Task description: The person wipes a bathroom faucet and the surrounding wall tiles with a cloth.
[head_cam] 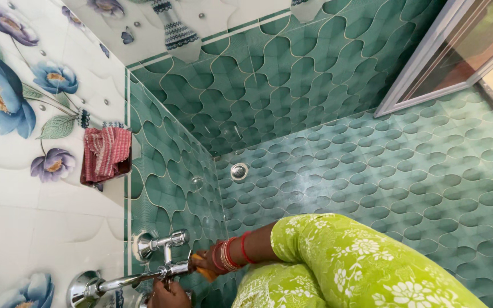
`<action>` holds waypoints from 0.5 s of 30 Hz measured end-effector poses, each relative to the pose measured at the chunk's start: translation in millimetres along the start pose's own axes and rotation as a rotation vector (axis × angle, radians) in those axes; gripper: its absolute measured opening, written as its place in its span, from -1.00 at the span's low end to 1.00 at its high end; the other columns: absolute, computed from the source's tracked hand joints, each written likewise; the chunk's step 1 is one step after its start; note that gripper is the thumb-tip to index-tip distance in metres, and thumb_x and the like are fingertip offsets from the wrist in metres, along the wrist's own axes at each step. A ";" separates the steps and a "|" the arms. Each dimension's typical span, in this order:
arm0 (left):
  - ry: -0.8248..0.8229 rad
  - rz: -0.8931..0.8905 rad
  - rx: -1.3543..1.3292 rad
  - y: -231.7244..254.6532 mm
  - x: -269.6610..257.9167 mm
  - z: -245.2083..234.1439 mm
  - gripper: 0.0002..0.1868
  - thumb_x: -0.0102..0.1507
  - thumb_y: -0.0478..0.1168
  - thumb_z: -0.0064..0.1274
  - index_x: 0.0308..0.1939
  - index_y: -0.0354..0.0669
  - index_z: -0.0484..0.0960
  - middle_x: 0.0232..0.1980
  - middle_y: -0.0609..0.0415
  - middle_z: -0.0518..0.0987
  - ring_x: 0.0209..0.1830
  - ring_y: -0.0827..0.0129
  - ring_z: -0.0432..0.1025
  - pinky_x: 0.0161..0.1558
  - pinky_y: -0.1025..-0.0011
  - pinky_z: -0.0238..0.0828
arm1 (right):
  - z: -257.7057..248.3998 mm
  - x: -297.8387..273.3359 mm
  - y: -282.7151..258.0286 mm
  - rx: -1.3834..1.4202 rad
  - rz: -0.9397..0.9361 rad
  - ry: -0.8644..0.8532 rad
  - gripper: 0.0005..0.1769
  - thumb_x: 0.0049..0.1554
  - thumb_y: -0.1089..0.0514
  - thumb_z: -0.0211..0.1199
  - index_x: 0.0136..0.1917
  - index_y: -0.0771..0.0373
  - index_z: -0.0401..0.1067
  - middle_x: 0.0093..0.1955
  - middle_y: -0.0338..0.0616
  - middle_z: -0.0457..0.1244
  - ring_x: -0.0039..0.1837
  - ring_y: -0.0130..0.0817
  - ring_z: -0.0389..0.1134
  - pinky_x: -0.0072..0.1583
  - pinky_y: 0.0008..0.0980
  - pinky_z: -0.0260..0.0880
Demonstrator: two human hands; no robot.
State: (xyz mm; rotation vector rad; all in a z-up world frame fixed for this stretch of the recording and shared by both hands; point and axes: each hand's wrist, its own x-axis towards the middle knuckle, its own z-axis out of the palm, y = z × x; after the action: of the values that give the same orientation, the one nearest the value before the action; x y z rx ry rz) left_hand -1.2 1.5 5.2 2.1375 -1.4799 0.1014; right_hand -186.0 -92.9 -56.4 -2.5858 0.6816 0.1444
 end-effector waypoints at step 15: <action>-0.010 -0.009 0.050 18.4 4.8 -14.9 -0.55 0.08 -0.20 -0.03 0.02 -0.23 0.65 -0.31 -0.20 0.63 -0.33 -0.14 0.52 -0.16 -0.05 0.43 | -56.4 -55.4 17.0 -0.011 -0.144 -0.120 -0.03 0.14 0.05 0.20 0.67 0.04 -0.22 0.63 0.29 -0.08 0.28 0.24 0.37 0.12 0.05 0.48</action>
State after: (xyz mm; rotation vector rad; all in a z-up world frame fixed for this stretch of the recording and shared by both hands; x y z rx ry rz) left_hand -12.2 -0.3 26.6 2.1868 -1.4880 0.1254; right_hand -243.5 -107.5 -1.4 -2.6016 0.4506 0.2546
